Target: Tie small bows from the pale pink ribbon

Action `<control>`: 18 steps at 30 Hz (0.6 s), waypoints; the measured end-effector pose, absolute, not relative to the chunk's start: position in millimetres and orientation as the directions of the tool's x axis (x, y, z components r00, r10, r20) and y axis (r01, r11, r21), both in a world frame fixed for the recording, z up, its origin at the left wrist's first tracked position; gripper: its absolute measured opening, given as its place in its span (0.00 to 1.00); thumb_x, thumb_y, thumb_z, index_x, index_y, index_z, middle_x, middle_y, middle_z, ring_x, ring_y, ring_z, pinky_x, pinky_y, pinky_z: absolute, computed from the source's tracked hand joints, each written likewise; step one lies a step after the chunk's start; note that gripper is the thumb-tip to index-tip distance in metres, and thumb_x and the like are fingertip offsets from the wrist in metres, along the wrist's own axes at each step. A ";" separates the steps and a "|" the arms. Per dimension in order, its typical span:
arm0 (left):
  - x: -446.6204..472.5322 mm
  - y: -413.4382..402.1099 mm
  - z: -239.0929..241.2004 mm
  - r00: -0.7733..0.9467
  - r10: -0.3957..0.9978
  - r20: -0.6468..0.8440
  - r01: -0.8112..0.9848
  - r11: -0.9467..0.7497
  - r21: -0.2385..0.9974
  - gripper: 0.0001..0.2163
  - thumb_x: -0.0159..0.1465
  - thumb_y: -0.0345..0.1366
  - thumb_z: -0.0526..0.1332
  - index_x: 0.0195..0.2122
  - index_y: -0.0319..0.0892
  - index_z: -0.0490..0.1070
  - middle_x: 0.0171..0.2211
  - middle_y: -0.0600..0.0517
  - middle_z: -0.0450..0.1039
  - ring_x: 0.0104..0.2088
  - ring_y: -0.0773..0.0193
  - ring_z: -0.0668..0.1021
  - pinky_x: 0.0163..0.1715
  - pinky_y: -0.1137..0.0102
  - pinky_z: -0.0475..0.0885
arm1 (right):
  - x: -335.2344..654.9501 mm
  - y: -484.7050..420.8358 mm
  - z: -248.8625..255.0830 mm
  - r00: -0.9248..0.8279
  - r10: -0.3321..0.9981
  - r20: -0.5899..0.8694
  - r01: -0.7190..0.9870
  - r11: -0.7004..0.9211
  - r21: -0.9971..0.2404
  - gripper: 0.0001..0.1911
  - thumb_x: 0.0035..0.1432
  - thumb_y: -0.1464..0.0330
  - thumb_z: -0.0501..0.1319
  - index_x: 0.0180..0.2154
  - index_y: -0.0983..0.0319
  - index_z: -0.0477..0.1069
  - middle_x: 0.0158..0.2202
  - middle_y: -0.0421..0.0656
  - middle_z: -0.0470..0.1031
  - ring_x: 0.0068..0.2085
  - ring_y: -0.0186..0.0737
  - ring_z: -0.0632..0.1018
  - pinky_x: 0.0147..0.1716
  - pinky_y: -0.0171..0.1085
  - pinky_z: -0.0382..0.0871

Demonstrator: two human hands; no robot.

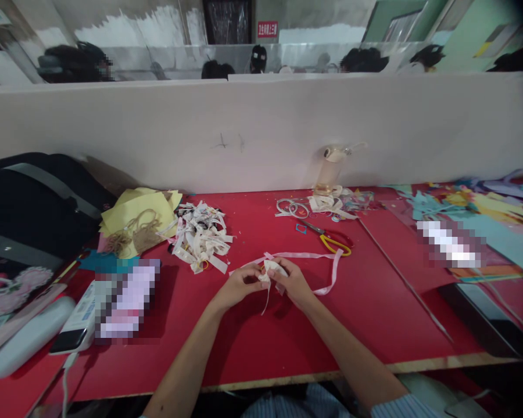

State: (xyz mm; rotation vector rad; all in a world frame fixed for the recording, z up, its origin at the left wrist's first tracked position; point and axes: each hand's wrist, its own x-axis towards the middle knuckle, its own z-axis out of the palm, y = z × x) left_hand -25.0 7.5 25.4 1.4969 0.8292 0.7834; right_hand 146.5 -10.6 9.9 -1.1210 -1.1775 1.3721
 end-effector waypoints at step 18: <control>-18.7 4.0 15.4 0.455 0.855 0.249 0.438 -0.458 0.774 0.05 0.58 0.35 0.59 0.35 0.43 0.66 0.37 0.51 0.64 0.39 0.63 0.69 0.39 0.71 0.64 | 148.2 -7.0 14.2 -0.132 0.990 0.050 0.008 0.052 -0.999 0.13 0.49 0.60 0.64 0.33 0.60 0.68 0.28 0.37 0.68 0.28 0.33 0.68 0.29 0.32 0.63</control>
